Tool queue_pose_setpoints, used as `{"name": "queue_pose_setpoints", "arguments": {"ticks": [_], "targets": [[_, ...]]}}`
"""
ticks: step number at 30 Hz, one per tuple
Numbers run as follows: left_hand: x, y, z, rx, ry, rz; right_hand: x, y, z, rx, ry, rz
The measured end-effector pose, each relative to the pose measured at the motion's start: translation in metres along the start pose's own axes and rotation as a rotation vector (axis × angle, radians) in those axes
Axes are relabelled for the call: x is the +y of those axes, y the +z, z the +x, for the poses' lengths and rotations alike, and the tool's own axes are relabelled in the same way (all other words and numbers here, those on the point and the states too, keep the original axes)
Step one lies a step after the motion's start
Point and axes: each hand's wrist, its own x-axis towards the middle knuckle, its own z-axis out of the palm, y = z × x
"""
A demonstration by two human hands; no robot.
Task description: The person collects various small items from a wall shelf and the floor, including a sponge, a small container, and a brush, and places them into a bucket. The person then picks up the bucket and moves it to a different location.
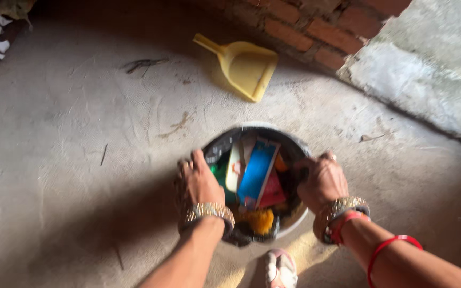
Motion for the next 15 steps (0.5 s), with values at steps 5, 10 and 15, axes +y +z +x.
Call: {"name": "queue_pose_setpoints", "arguments": {"ticks": [5,10,15], "targets": [[0.052,-0.005,0.063,0.170,0.215,-0.054,-0.010,-0.026,0.052,0.263,-0.141,0.009],[0.112,-0.012,0.118,0.341,0.448,-0.222,-0.019,-0.034,0.098,0.505,-0.140,0.044],[0.129,0.009,0.133,0.297,0.505,-0.142,-0.010,-0.024,0.121,0.620,-0.029,0.081]]}}
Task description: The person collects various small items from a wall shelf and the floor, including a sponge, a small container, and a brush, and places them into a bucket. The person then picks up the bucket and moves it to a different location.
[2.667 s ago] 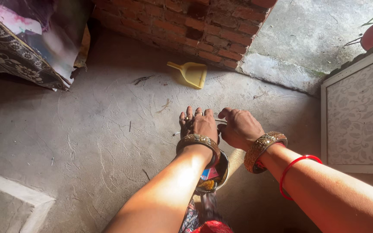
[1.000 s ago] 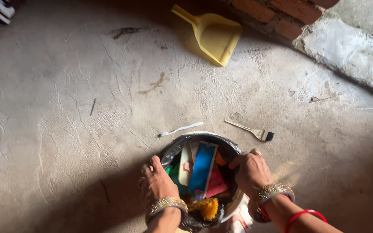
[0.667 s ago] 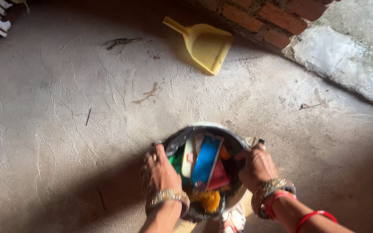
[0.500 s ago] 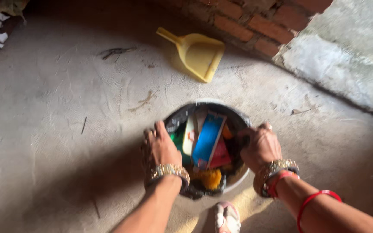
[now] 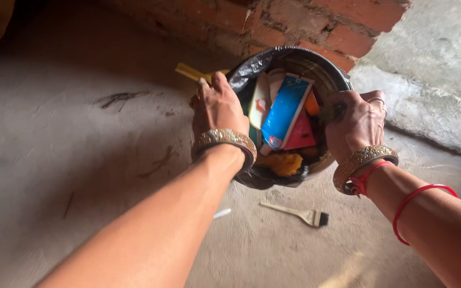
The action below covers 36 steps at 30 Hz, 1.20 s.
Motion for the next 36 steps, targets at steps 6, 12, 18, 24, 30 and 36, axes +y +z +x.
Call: {"name": "queue_pose_setpoints", "arguments": {"ticks": [6,12,18,24,30,36], "targets": [[-0.007,0.033,-0.012,-0.121,-0.042,-0.021,0.027,0.028,0.009,0.122,-0.061,-0.012],[-0.009,0.073,-0.001,-0.140,-0.037,0.071,0.050,0.056,0.022,0.105,0.090,-0.005],[-0.014,0.099,0.024,-0.219,0.054,0.116,0.046,0.052,0.034,0.058,0.042,-0.068],[-0.023,0.092,0.067,-0.151,0.356,0.174,-0.028,0.038,0.031,0.156,-0.157,-0.121],[-0.072,0.002,0.101,-0.144,0.365,0.274,-0.123,0.048,-0.005,0.219,-0.513,0.076],[-0.176,-0.041,0.075,-0.056,0.232,0.179,-0.178,0.101,-0.054,0.252,-0.745,0.141]]}}
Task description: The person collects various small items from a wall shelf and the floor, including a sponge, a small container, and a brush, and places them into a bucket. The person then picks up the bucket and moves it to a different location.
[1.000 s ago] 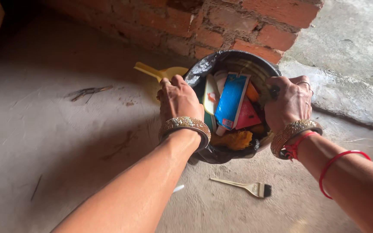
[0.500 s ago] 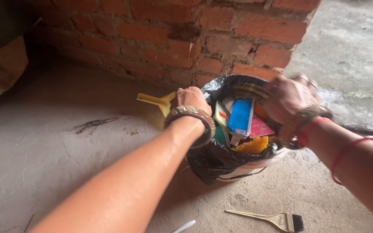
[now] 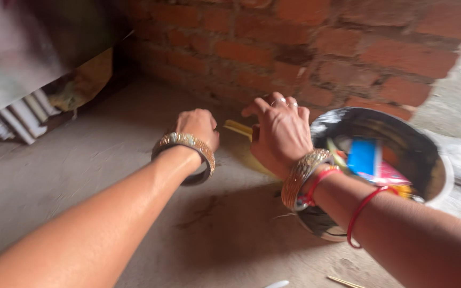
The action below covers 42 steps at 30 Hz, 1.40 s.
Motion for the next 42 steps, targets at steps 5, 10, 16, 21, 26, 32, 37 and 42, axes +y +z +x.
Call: {"name": "queue_pose_setpoints", "arguments": {"ticks": [5,10,16,21,26,32,37,42], "targets": [[-0.050,0.010,-0.032,-0.121,-0.280,0.058,-0.036,0.054,-0.009,-0.125,-0.082,0.043],[-0.092,0.023,-0.037,-0.256,-0.454,0.019,-0.051,0.126,-0.010,-0.463,0.058,0.203],[-0.155,0.066,-0.033,-0.434,-0.507,0.002,-0.066,0.212,-0.001,-0.684,0.236,0.207],[-0.203,0.119,-0.011,-0.344,-0.469,-0.032,-0.080,0.265,0.018,-0.810,0.340,0.148],[-0.222,0.127,0.010,-0.493,-0.592,-0.153,-0.084,0.292,0.041,-0.891,0.247,-0.028],[-0.209,0.102,0.027,-0.558,-0.513,0.043,-0.075,0.318,0.067,-0.915,-0.030,-0.186],[-0.214,0.100,0.043,-0.580,-0.393,0.215,-0.078,0.336,0.086,-1.019,-0.088,-0.258],[-0.237,0.122,0.051,-0.665,-0.427,0.215,-0.078,0.343,0.097,-1.124,-0.148,-0.243]]}}
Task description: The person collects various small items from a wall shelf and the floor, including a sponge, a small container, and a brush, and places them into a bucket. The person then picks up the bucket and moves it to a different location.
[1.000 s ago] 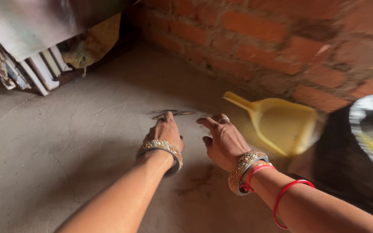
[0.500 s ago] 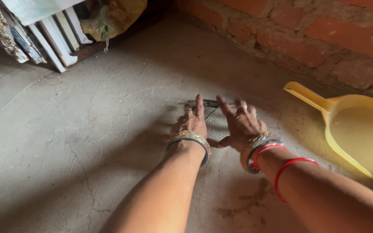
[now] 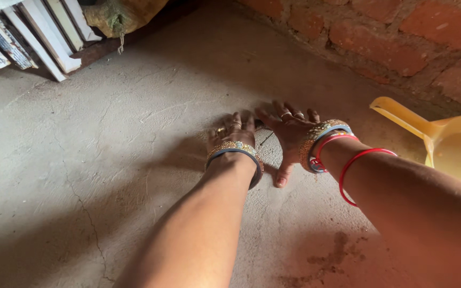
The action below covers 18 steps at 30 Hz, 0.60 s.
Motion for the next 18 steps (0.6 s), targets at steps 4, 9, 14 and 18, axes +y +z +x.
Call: {"name": "queue_pose_setpoints", "arguments": {"ticks": [4,9,14,18], "targets": [[-0.001,0.013,0.016,-0.002,-0.004,-0.081,0.004,0.001,-0.002,0.054,-0.069,0.029],[-0.002,0.016,0.017,0.042,-0.062,-0.483,0.004,0.012,-0.012,0.089,-0.109,0.114],[-0.006,0.026,-0.018,0.184,0.079,-0.231,-0.003,0.036,-0.038,0.184,-0.067,0.148],[-0.008,0.040,-0.060,0.217,0.113,-0.167,-0.016,0.059,-0.082,0.375,-0.047,0.260]]}}
